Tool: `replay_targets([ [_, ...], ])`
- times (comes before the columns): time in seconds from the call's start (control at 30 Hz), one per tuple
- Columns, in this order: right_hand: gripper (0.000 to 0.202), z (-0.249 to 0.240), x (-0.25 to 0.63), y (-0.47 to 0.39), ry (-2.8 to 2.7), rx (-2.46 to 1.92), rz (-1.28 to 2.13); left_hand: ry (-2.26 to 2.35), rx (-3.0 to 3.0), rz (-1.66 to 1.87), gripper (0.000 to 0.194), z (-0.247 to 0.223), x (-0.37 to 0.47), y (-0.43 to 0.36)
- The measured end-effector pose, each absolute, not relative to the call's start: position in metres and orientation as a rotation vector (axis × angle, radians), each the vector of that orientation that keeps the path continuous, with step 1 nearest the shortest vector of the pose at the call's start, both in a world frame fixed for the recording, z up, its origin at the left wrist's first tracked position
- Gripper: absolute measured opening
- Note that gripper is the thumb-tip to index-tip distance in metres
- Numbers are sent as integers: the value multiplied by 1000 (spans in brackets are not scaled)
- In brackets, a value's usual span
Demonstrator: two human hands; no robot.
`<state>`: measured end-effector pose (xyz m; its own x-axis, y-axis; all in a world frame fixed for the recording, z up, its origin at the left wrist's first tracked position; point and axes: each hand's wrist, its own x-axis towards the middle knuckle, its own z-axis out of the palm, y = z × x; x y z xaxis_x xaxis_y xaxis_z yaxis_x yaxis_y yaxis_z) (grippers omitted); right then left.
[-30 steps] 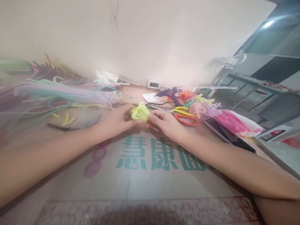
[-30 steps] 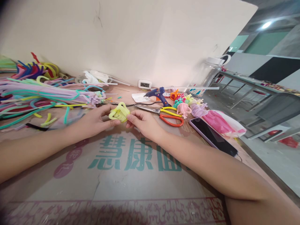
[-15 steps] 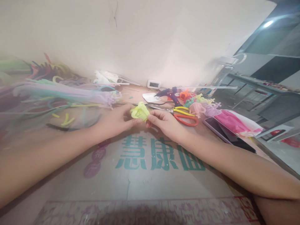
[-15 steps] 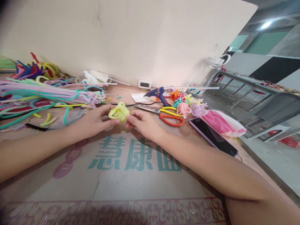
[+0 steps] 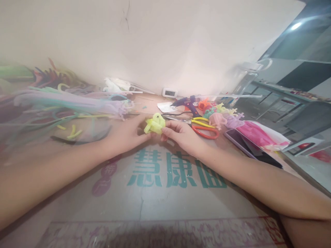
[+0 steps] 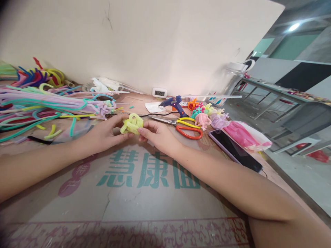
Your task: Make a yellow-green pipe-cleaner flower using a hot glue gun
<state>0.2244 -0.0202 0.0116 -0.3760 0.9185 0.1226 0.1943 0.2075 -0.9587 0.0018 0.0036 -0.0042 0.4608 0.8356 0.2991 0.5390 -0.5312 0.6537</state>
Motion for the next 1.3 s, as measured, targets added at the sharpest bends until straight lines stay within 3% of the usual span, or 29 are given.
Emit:
replay_targets([
  [0.13,22,12,224,-22,-1725,-1064,1239,1148,2232,821,58,-3,-1,3],
  [0.27,24,9,224,-20,-1700,-976,1246,1080,2208,857,48,3,-1,1],
  [0.8,15,6,225,-18,-1745,-990,1255,1007,2132,860,41,5,-3,6],
  [1.3,18,7,224,-21,-1684,-1041,1340,1179,2127,805,44,5,1,3],
])
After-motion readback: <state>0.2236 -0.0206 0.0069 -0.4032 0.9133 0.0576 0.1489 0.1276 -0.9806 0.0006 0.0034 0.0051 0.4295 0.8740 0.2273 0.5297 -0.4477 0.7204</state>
